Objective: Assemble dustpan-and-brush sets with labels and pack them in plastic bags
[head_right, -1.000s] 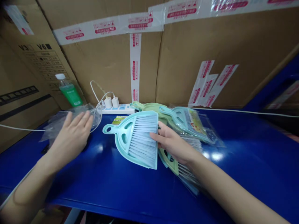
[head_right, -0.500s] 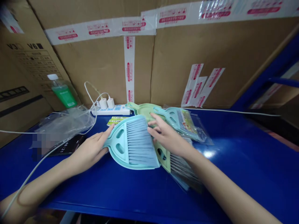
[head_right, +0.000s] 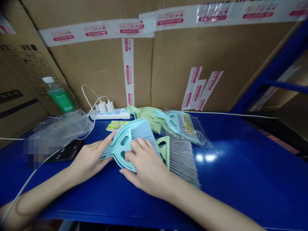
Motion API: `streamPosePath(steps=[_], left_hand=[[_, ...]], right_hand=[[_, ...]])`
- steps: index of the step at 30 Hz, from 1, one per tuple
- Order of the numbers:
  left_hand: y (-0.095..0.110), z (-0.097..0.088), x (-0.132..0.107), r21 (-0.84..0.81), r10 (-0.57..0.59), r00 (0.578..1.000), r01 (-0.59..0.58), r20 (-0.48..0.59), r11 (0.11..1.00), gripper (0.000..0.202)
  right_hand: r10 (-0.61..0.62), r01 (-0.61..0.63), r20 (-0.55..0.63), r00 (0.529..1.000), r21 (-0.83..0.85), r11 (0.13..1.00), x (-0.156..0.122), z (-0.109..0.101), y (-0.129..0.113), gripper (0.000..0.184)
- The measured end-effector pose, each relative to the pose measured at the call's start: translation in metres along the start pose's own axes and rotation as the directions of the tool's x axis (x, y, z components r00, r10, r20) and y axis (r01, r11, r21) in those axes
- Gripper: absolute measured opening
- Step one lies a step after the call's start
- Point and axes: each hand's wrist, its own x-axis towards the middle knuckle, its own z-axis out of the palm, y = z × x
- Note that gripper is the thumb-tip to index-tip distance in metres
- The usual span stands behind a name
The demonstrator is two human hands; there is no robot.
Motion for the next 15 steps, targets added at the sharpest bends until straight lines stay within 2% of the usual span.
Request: streamPosePath(steps=[5,9,11,13,15], left_hand=[[0.005,-0.004,0.003,-0.005,0.017,0.997,-0.017,-0.075,1.0,0.064],[-0.002,-0.009,0.013,-0.018,-0.037,0.999,0.036,-0.039,0.999,0.054],[-0.012,-0.012,0.022,-0.025,-0.107,0.993,0.106,-0.04,0.994,0.049],[-0.023,-0.016,0.033,-0.034,-0.184,0.98,0.182,-0.08,0.983,0.047],[-0.032,-0.019,0.047,-0.061,-0.21,0.975,0.205,-0.077,0.977,0.047]], right_hand=[[-0.063,0.052,-0.074,0.995,-0.131,0.99,-0.001,-0.005,-0.006,0.019],[-0.101,0.061,-0.105,0.989,-0.331,0.942,-0.003,-0.013,-0.01,0.012],[-0.067,0.025,-0.085,0.994,-0.419,0.908,-0.005,-0.019,-0.01,0.015],[0.003,-0.036,-0.071,0.998,-0.478,0.878,-0.007,-0.026,-0.008,0.025],[0.072,-0.093,-0.06,0.996,-0.518,0.85,-0.009,-0.031,-0.004,0.03]])
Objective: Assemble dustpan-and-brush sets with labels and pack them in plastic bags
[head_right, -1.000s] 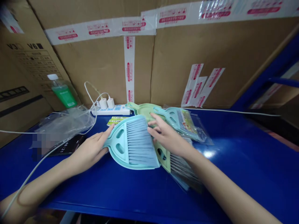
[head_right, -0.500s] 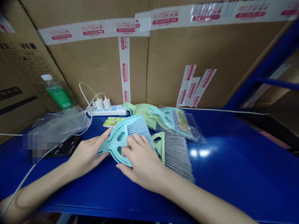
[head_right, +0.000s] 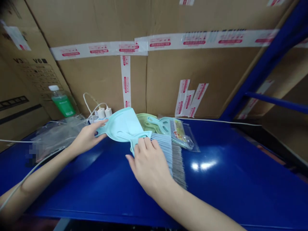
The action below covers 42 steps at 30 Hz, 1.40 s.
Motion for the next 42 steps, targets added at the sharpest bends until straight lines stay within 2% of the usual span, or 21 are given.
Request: streamPosePath(steps=[3,5,7,10,12,14,16,18,20,21,22,23,24,27,32,37,42], left_hand=[[-0.004,0.0,0.025,-0.021,0.043,0.995,-0.041,0.089,0.999,0.048],[-0.005,0.003,0.041,-0.04,0.073,0.989,-0.069,0.125,0.997,0.047],[-0.006,0.005,0.055,-0.064,0.111,0.978,-0.102,0.175,0.993,0.044],[-0.008,0.005,0.072,-0.086,0.143,0.966,-0.127,0.217,0.988,0.044],[-0.008,0.003,0.079,-0.088,0.146,0.965,-0.129,0.219,0.988,0.046],[-0.009,0.0,0.085,-0.087,0.142,0.968,-0.127,0.206,0.988,0.047],[-0.01,-0.002,0.089,-0.087,0.143,0.97,-0.128,0.194,0.988,0.044],[-0.011,-0.002,0.093,-0.085,0.146,0.971,-0.131,0.192,0.988,0.038],[-0.013,0.0,0.096,-0.079,0.145,0.971,-0.133,0.191,0.988,0.033],[-0.013,0.002,0.097,-0.075,0.144,0.972,-0.132,0.188,0.988,0.032],[-0.014,0.004,0.098,-0.072,0.142,0.973,-0.131,0.184,0.989,0.031],[-0.015,0.006,0.099,-0.071,0.14,0.974,-0.129,0.179,0.989,0.031],[-0.016,0.007,0.099,-0.07,0.139,0.975,-0.129,0.176,0.989,0.031],[-0.018,0.011,0.1,-0.072,0.142,0.975,-0.131,0.171,0.989,0.033],[-0.018,0.014,0.107,-0.076,0.151,0.972,-0.14,0.18,0.987,0.036],[-0.012,0.019,0.117,-0.068,0.141,0.965,-0.129,0.219,0.989,0.038],[0.003,0.026,0.123,-0.063,0.159,0.951,-0.148,0.264,0.987,0.04]], right_hand=[[0.04,-0.036,0.093,0.995,-0.044,0.998,-0.003,-0.001,0.01,0.031],[0.026,-0.021,0.206,0.978,-0.028,0.999,-0.004,-0.003,0.017,0.031],[-0.007,-0.006,0.349,0.937,0.037,0.999,-0.005,-0.007,0.024,0.027],[-0.051,-0.029,0.53,0.846,0.141,0.99,-0.005,-0.016,0.034,0.021],[-0.076,-0.047,0.598,0.798,0.186,0.981,-0.004,-0.021,0.04,0.02],[-0.102,-0.052,0.63,0.77,0.222,0.974,-0.004,-0.023,0.044,0.02],[-0.13,-0.055,0.637,0.76,0.262,0.964,-0.003,-0.023,0.047,0.019],[-0.164,-0.077,0.617,0.77,0.345,0.936,0.0,-0.022,0.052,0.017],[-0.157,-0.117,0.556,0.817,0.426,0.897,0.005,-0.019,0.06,0.017],[-0.117,-0.143,0.515,0.849,0.437,0.888,0.008,-0.016,0.066,0.019],[-0.027,-0.17,0.45,0.893,0.39,0.905,0.012,-0.013,0.072,0.022],[0.097,-0.204,0.357,0.929,0.277,0.939,0.014,-0.008,0.078,0.022],[0.174,-0.246,0.31,0.935,0.21,0.946,0.017,-0.002,0.084,0.022],[0.282,-0.319,0.267,0.921,0.104,0.942,0.021,0.018,0.099,0.02],[0.365,-0.389,0.332,0.869,0.004,0.921,0.025,0.042,0.102,0.034],[0.441,-0.441,0.394,0.806,-0.097,0.892,0.031,0.044,0.094,0.042],[0.44,-0.417,0.434,0.786,-0.152,0.896,0.033,0.041,0.096,0.043]])
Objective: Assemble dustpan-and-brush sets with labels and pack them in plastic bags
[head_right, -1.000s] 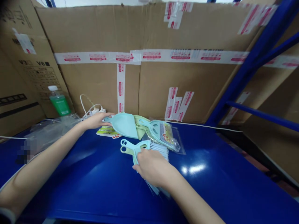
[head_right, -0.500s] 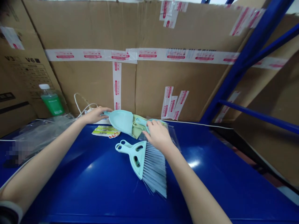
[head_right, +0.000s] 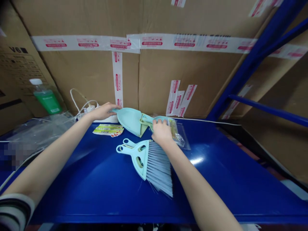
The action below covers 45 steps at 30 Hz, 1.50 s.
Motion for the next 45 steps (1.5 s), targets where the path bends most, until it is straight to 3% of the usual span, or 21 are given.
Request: streamPosePath(steps=[7,13,17,23,31,34,37,40,45], left_hand=[[0.02,0.017,0.021,0.053,0.017,0.998,-0.02,0.068,0.998,0.043],[0.023,0.031,0.027,0.134,-0.004,0.996,-0.008,0.092,0.991,0.048],[0.018,0.029,0.027,0.183,-0.005,0.994,-0.016,0.11,0.983,0.054],[0.013,0.021,0.023,0.237,0.032,0.991,-0.063,0.133,0.97,0.038],[0.035,0.034,0.003,0.331,0.055,0.996,-0.028,-0.073,0.943,0.049],[0.047,0.038,-0.007,0.353,0.097,0.982,-0.035,-0.159,0.935,0.046],[0.058,0.04,-0.02,0.363,0.148,0.963,-0.059,-0.224,0.93,0.041],[0.067,0.041,-0.037,0.367,0.191,0.941,-0.08,-0.28,0.927,0.037],[0.077,0.042,-0.074,0.365,0.257,0.907,-0.126,-0.334,0.922,0.033]], right_hand=[[-0.012,0.013,0.013,1.0,-0.067,0.998,0.003,-0.002,0.015,0.038],[-0.012,0.009,-0.022,1.0,-0.101,0.995,0.001,-0.005,0.019,0.036],[-0.046,0.043,-0.025,0.999,-0.102,0.994,0.0,-0.004,0.017,0.036],[-0.116,0.112,-0.049,0.992,-0.067,0.991,-0.001,-0.001,0.012,0.039],[-0.195,0.205,-0.119,0.973,0.071,0.976,0.0,0.007,0.018,0.037],[-0.174,0.203,-0.172,0.97,0.169,0.965,0.004,0.005,0.032,0.029],[-0.102,0.151,-0.209,0.972,0.231,0.961,0.007,0.005,0.046,0.033],[-0.078,0.123,-0.173,0.982,0.264,0.957,0.008,0.008,0.051,0.028],[-0.129,0.155,-0.116,0.985,0.251,0.955,0.005,0.01,0.038,0.02]])
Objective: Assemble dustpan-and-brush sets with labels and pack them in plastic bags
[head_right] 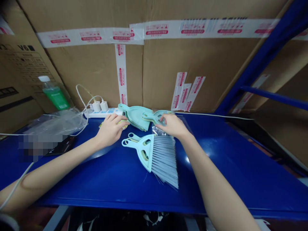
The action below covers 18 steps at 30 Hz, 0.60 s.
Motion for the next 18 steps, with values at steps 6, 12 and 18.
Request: streamPosePath(steps=[6,12,18], left_hand=[[0.008,-0.028,-0.042,-0.06,0.155,0.979,-0.164,-0.133,0.985,0.03],[-0.003,-0.044,-0.076,-0.103,0.201,0.978,-0.206,-0.055,0.973,0.033],[-0.017,-0.044,-0.084,-0.182,0.15,0.988,-0.142,0.035,0.973,0.035]], right_hand=[[-0.045,0.053,0.086,0.995,-0.096,0.994,-0.003,-0.001,-0.015,0.014],[-0.056,0.077,0.148,0.987,-0.135,0.988,-0.001,-0.001,-0.019,0.02],[-0.035,0.055,0.125,0.992,-0.161,0.985,0.003,-0.002,-0.021,0.021]])
